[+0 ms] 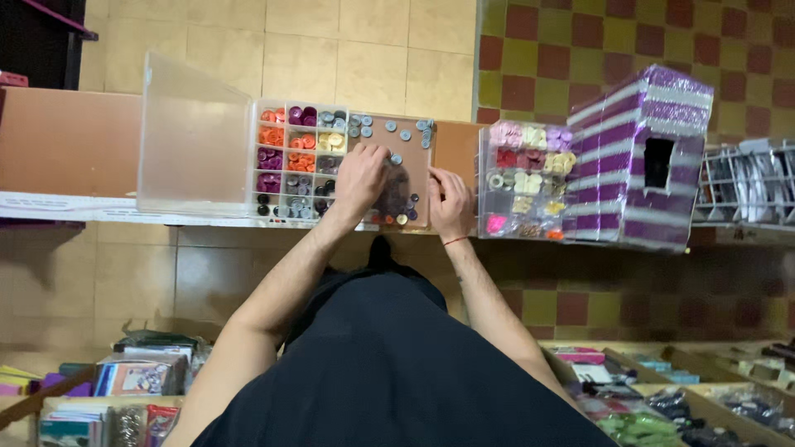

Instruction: The person sorts buttons into a plastic organizer case by picking them up and placing them into specific compartments.

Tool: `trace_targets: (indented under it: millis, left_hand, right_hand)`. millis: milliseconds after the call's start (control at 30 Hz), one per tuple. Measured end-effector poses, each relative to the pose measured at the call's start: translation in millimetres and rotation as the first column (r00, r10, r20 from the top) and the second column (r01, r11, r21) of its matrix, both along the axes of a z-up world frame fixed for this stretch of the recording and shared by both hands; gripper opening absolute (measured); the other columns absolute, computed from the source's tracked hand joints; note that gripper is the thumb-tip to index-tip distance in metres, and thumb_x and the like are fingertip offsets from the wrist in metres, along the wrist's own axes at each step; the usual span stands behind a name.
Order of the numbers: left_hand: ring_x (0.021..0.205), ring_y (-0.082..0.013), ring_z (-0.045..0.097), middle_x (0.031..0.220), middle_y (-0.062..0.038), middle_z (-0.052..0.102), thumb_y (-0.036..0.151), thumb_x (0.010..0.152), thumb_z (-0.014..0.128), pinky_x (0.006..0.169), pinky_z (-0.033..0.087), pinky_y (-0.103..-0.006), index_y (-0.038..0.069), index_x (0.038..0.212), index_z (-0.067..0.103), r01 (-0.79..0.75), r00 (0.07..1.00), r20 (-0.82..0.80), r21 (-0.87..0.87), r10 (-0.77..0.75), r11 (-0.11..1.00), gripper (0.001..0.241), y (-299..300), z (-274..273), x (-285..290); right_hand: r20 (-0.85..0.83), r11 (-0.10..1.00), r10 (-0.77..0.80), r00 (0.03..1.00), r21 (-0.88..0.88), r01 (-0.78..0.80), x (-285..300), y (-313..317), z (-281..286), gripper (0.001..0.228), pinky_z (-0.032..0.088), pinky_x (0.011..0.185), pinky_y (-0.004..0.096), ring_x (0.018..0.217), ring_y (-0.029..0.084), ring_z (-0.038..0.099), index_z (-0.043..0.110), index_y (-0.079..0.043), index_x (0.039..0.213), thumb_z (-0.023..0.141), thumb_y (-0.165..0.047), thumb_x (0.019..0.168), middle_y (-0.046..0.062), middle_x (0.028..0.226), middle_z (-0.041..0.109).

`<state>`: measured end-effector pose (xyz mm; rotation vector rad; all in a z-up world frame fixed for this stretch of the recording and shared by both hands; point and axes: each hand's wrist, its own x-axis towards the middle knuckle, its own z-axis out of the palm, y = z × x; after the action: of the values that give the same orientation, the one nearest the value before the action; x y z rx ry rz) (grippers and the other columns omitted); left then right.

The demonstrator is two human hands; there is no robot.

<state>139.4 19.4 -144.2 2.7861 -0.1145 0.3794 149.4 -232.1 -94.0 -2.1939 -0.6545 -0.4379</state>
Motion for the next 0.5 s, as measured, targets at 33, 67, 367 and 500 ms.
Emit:
trace_targets:
  millis: [33, 67, 367, 500]
  left_hand:
    - [0.097, -0.0259, 0.068, 0.098, 0.000, 0.069, 0.033, 0.097, 0.077, 0.081, 0.060, -0.0392, 0.025, 0.115, 0.065, -0.009, 1.000, -0.001, -0.001, 0.009, 1.000, 0.023, -2, -3, 2]
    - [0.100, -0.0262, 0.069, 0.100, -0.001, 0.070, 0.032, 0.095, 0.078, 0.081, 0.060, -0.0388, 0.024, 0.115, 0.064, -0.011, 1.000, -0.022, 0.032, 0.012, 0.999, 0.025, -4, -6, 3]
    - [0.096, -0.0345, 0.075, 0.099, -0.009, 0.075, 0.025, 0.106, 0.068, 0.078, 0.061, -0.0472, 0.020, 0.122, 0.066, -0.124, 0.991, -0.095, -0.346, 0.097, 0.930, 0.016, -21, 77, -22]
    - [0.084, -0.0171, 0.081, 0.099, -0.011, 0.086, 0.016, 0.104, 0.076, 0.075, 0.065, -0.0306, 0.013, 0.120, 0.080, -0.357, 0.934, -0.336, -0.850, 0.124, 0.386, 0.016, -21, 122, -31]
  right_hand:
    - [-0.001, 1.000, 0.009, 1.000, -0.001, -0.009, 0, -2, 3, 0.029, 0.060, 0.098, 0.045, 0.113, 0.031, 0.077, 0.081, -0.015, 0.133, 0.062, -0.030, 0.117, 0.008, 0.118, 0.080]
    - [-0.031, 0.999, 0.032, 0.999, 0.018, -0.031, 0, -3, 5, 0.027, 0.059, 0.099, 0.046, 0.114, 0.034, 0.077, 0.080, -0.013, 0.131, 0.063, -0.026, 0.116, 0.010, 0.118, 0.080]
    - [-0.080, 0.999, 0.047, 0.996, 0.029, -0.045, -1, -6, 14, 0.025, 0.057, 0.099, 0.046, 0.117, 0.032, 0.075, 0.079, -0.014, 0.129, 0.062, -0.027, 0.117, 0.008, 0.120, 0.079]
    - [-0.113, 0.993, 0.052, 0.992, 0.108, -0.039, 1, -3, 10, 0.024, 0.055, 0.101, 0.047, 0.114, 0.034, 0.075, 0.079, -0.013, 0.131, 0.063, -0.025, 0.117, 0.010, 0.118, 0.078]
